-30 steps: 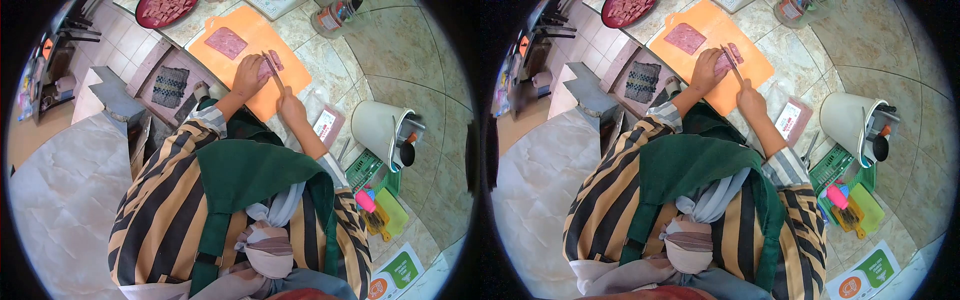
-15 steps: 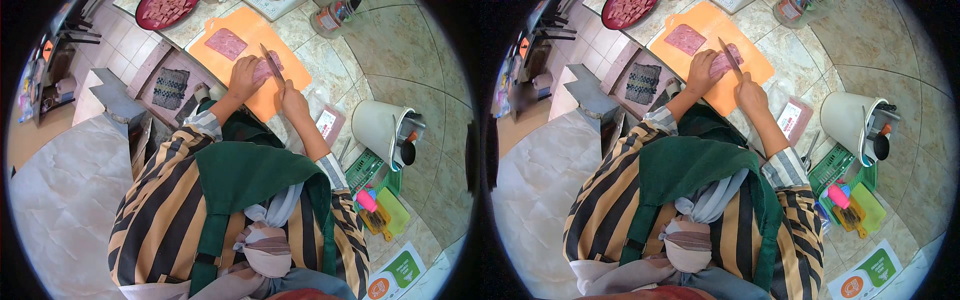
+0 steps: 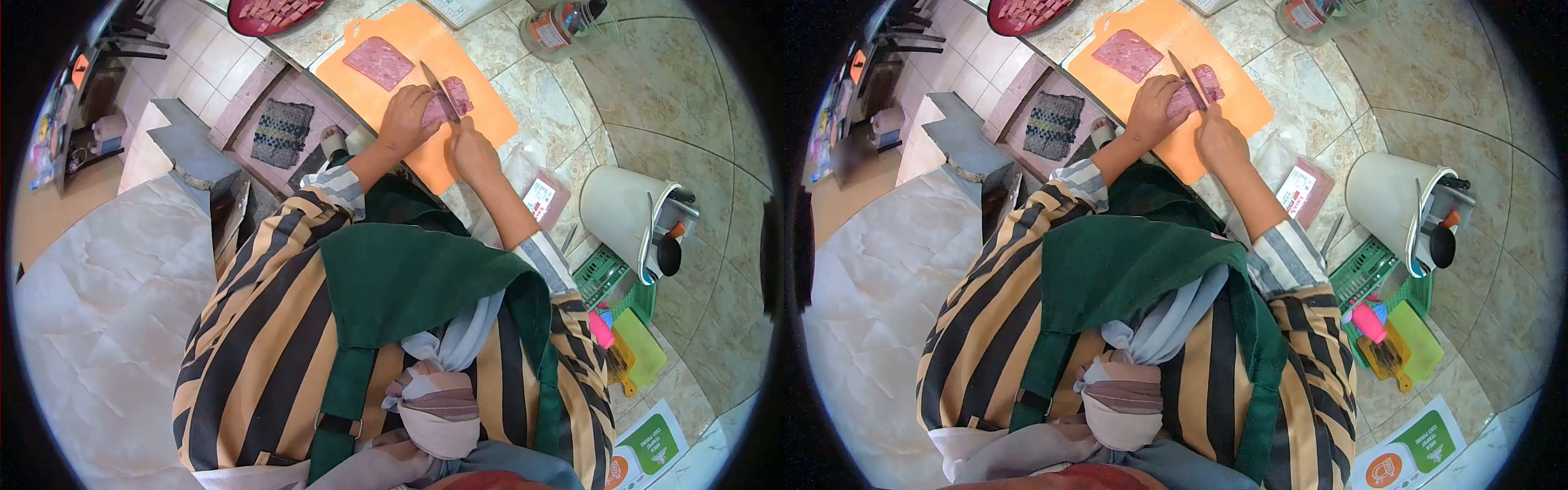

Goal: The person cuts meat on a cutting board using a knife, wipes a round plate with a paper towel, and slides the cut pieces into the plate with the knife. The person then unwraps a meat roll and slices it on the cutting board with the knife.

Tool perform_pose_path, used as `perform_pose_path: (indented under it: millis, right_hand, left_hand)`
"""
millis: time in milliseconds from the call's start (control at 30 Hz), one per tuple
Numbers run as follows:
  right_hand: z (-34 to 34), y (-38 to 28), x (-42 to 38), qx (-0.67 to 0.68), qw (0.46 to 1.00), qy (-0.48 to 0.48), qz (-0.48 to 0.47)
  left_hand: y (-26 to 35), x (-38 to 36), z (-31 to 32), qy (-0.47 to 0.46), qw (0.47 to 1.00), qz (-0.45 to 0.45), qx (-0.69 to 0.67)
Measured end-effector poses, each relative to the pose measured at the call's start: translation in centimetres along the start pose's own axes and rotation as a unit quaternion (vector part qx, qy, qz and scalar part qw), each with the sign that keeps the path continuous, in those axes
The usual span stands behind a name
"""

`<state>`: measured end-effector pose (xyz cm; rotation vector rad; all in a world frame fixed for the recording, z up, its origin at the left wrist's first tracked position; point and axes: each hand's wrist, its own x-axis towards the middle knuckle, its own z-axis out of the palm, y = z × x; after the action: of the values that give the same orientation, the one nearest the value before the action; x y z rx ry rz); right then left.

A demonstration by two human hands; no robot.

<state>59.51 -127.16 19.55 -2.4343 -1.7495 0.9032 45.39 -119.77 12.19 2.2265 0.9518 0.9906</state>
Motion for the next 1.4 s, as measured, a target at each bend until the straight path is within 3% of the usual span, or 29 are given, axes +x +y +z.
perform_pose_path:
  millis: [367,667,867,1067,1400]
  right_hand:
    - [0.8,1.0,-0.8,-0.004,1.0,-0.013,0.006]
    - [2.3,0.8,0.1,-0.004,0.998,0.056,-0.017]
    - [2.7,2.4,-4.1,0.002,0.999,0.001,0.049]
    - [2.7,0.5,1.0,-0.005,0.998,0.064,-0.024]
    - [1.6,1.9,-2.4,-0.008,0.999,0.023,0.024]
  left_hand:
    - [0.2,-0.1,0.3,0.023,1.0,-0.011,0.014]
    - [0.4,-0.1,0.5,0.035,0.999,-0.008,0.014]
    - [0.3,-0.2,0.5,0.033,0.999,-0.02,0.01]
    - [0.4,-0.1,0.4,0.03,0.999,-0.011,0.01]
    - [0.3,-0.2,0.5,0.032,0.999,-0.011,0.001]
